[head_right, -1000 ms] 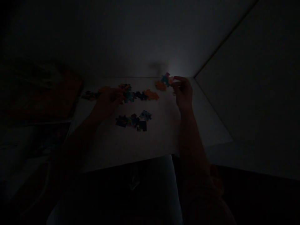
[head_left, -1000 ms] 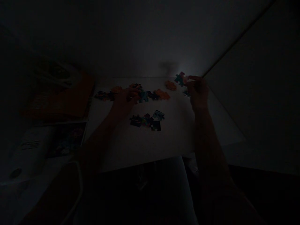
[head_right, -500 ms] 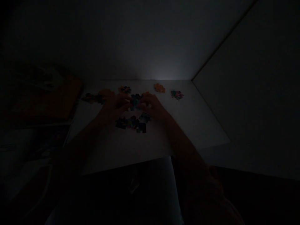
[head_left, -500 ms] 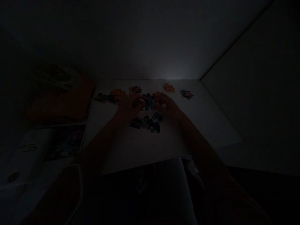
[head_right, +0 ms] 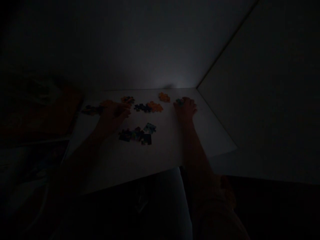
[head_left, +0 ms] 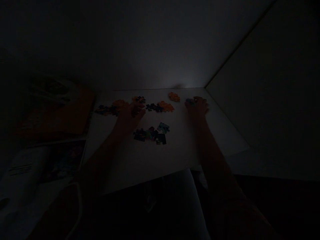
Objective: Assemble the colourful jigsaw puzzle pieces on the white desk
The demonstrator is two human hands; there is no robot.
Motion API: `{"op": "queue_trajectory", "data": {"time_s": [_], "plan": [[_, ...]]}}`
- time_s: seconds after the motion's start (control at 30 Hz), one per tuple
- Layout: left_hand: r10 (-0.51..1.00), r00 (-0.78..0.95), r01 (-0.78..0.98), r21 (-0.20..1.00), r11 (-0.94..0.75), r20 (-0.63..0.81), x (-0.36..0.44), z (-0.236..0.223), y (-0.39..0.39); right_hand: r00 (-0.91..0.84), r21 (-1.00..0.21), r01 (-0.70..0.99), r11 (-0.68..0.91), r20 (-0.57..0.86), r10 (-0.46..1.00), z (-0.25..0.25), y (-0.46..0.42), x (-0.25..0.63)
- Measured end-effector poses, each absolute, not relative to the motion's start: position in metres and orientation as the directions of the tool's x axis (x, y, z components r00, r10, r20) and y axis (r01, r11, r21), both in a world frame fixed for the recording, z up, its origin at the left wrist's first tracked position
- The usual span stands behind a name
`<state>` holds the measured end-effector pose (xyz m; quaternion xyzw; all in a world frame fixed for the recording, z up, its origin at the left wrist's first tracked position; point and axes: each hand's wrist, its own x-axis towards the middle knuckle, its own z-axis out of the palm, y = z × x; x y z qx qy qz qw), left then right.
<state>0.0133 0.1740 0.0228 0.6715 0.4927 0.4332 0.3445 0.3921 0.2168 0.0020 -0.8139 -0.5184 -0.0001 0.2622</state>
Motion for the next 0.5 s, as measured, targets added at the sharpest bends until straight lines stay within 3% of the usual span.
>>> {"op": "queue_trajectory", "data": {"time_s": [0.13,0.2,0.37,0.5], "plan": [[0.958,0.129,0.392,0.875,-0.285,0.255,0.012,0.023,0.173,0.088,-0.28,0.96,-0.015,0.25,0.964,0.01,0.235,0.361],[0.961,0.121,0.392,0.877,-0.277,0.249,0.012,0.023,0.173,0.001,-0.215,0.975,0.045,0.208,0.978,0.018,0.252,0.354],[0.971,0.091,0.372,0.897,-0.238,0.22,0.012,0.023,0.174,0.05,-0.196,0.98,-0.041,0.039,0.998,0.034,0.286,0.349],[0.968,0.082,0.358,0.9,-0.25,0.237,0.013,0.022,0.175,0.081,-0.32,0.946,-0.06,0.054,0.995,0.037,0.293,0.353]]}}
